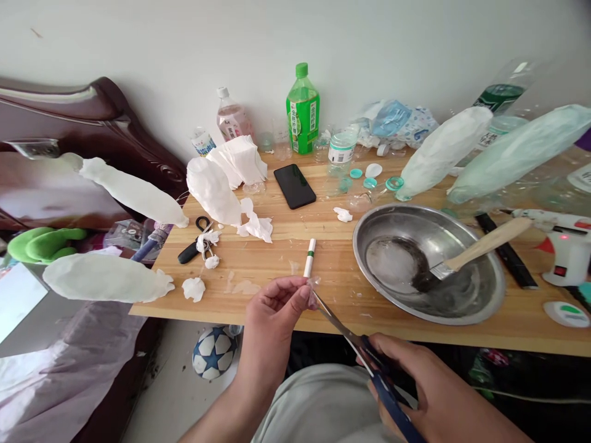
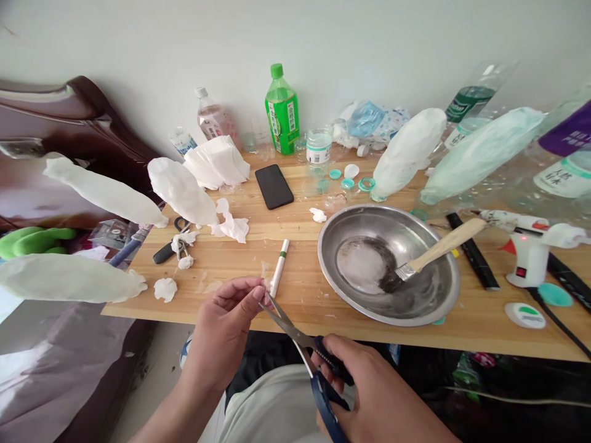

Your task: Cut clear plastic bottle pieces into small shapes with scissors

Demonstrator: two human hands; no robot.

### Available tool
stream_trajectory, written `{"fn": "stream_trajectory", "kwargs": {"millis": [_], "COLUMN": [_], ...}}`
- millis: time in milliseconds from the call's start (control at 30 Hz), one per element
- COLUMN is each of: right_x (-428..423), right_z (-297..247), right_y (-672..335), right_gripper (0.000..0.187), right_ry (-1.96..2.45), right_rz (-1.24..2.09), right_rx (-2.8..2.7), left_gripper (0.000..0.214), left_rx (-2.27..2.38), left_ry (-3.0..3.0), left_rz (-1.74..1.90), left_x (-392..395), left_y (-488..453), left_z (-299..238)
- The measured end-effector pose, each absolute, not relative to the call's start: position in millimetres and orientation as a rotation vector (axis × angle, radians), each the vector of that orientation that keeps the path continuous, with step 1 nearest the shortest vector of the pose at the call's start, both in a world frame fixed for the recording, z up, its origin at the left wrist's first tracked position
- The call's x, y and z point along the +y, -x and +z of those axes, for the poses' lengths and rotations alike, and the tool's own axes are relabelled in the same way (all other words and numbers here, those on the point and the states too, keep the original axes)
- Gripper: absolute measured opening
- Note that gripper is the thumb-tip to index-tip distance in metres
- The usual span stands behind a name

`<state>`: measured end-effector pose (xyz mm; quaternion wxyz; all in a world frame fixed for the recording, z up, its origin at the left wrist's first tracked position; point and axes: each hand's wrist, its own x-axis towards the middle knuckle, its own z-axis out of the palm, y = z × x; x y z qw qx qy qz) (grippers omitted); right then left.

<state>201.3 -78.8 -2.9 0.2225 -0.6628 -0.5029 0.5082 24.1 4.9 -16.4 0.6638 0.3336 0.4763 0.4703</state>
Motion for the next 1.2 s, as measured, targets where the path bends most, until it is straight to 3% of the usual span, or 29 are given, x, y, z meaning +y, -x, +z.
{"fn": "stream_trajectory", "kwargs": {"millis": [833, 1200], "right_x": [-72.8, -69.0], "right_z": [-7.3, -10.4], "right_y": [-206.0, -197.7], "right_gripper": [0.011, 0.012], "right_ry": [1.836, 1.962], "right_rz": [1.502, 1.318], "right_rx": [-1.502, -1.605], "left_gripper": [0.008, 0.010], "left_rx": [1.102, 1.084], "left_ry": [-0.849, -0.796], "left_rz": [1.072, 1.058], "left_x": [3.2, -3.8], "left_y": [-27.5, -36.8], "left_z": [-12.3, -15.5]}}
